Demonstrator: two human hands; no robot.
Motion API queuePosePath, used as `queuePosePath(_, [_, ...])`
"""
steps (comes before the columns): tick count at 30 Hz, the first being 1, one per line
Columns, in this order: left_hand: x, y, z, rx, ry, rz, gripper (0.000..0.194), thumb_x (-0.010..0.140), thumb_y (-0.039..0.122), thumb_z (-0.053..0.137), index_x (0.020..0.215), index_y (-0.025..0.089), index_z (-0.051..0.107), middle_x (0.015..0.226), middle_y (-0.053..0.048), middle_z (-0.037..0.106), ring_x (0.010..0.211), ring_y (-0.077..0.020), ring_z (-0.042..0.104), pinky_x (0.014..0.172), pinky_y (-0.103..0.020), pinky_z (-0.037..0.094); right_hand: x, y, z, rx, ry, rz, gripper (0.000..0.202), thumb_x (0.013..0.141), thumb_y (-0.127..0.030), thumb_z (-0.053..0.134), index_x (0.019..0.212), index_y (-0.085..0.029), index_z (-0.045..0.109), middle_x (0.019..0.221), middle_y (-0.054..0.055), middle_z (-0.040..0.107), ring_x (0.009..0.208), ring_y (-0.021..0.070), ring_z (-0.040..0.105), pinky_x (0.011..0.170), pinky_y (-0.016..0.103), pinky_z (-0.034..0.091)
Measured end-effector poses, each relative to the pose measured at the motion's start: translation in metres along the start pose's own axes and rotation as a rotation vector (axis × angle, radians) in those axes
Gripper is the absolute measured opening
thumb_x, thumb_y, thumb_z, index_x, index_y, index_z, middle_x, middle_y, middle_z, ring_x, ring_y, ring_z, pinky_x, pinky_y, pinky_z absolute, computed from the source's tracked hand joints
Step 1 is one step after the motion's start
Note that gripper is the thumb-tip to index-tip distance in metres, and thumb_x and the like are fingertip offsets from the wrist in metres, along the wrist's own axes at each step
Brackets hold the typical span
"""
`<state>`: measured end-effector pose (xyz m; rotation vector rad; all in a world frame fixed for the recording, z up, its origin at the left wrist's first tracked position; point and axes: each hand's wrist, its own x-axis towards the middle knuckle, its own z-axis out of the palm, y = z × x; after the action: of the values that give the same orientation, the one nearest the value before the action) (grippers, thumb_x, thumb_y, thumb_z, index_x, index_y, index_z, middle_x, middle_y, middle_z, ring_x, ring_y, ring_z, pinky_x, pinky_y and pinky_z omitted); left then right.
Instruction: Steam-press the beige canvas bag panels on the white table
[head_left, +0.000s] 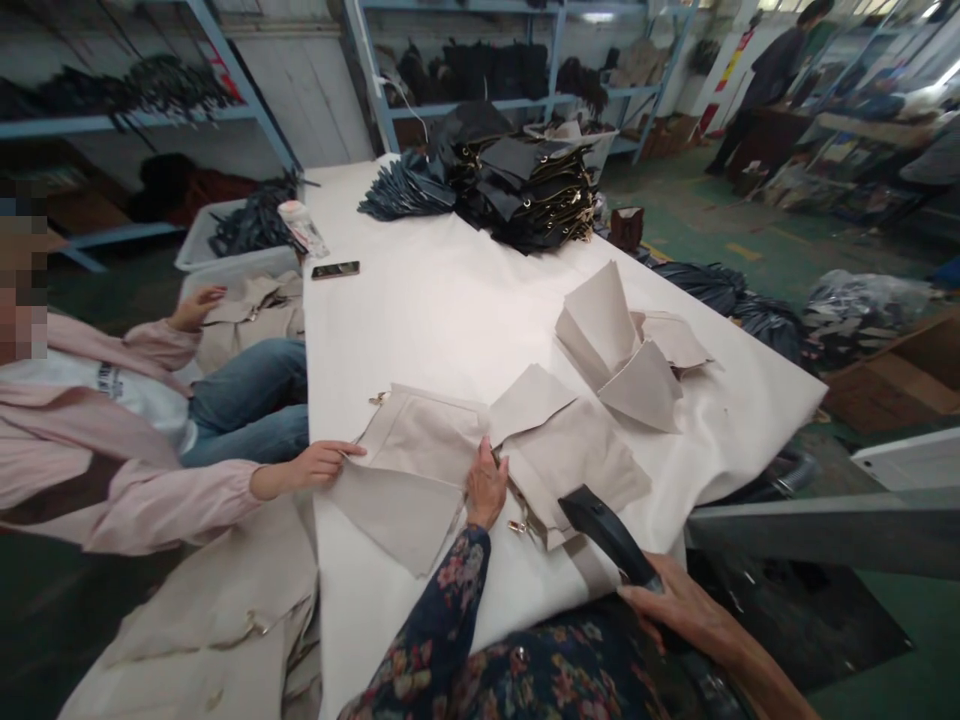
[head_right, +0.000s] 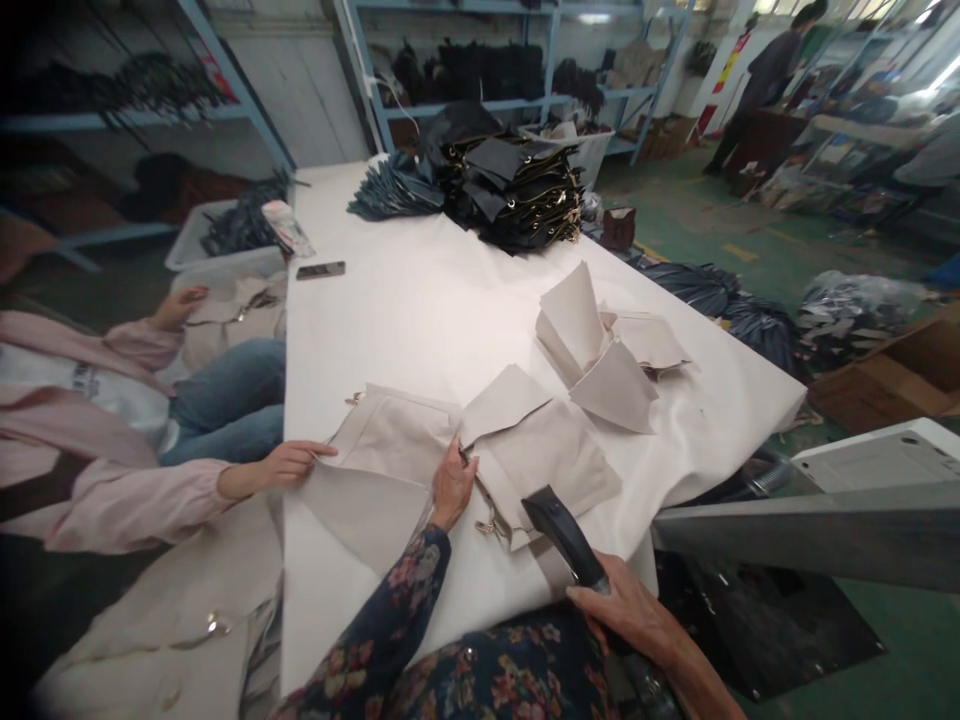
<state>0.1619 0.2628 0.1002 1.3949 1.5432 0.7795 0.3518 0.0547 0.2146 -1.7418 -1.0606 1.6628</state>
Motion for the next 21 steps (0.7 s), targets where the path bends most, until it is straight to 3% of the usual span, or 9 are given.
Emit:
queuePosePath(3, [0.020,0.001,0.000,-0.036,-0.041,-0.008,0.009,0.072,0.021,0.060,0.079,0.018,0.066,0.065,-0.004,0.062,0.080,-0.0242,0.060,0.076,-0.029,0.040,0.011,-0.007,0.001,-0.002,-0.018,-0.010,0.019,0.083,-0.035,0.054,0.080,-0.018,0.047,0.045,-0.007,0.050,0.035,0.0093,0.046,0.038,0.019,0.040])
queuePosePath(7, [0.022,0.000,-0.002,-0.171,-0.092,-0.018,0.022,0.073,0.031,0.057,0.055,0.018,0.059,0.049,0.002,0.050,0.062,-0.0186,0.055,0.062,-0.025,0.040,0.029,-0.017,-0.001,-0.035,-0.010,-0.053,0.016,0.081,-0.032,0.055,0.076,-0.018,0.048,0.045,-0.007,0.051,0.036,0.0090,0.046,0.037,0.018,0.039])
queuePosePath(13, [-0.003,0.002,0.001,-0.452,-0.183,-0.061,0.034,0.069,0.045,0.060,0.054,0.016,0.055,0.053,0.004,0.046,0.053,-0.0117,0.046,0.055,-0.023,0.043,0.052,-0.027,0.000,-0.008,-0.046,-0.073,0.015,0.082,-0.031,0.054,0.084,-0.017,0.051,0.044,-0.007,0.052,0.035,0.0087,0.045,0.035,0.017,0.037])
queuePosePath(21, [-0.045,0.006,0.006,-0.727,-0.288,-0.156,0.037,0.064,0.047,0.071,0.057,0.011,0.063,0.056,0.001,0.055,0.055,-0.0110,0.050,0.058,-0.025,0.047,0.083,-0.030,-0.005,0.071,-0.069,-0.100,0.025,0.079,-0.042,0.058,0.076,-0.018,0.049,0.046,-0.006,0.051,0.037,0.0088,0.045,0.037,0.018,0.041])
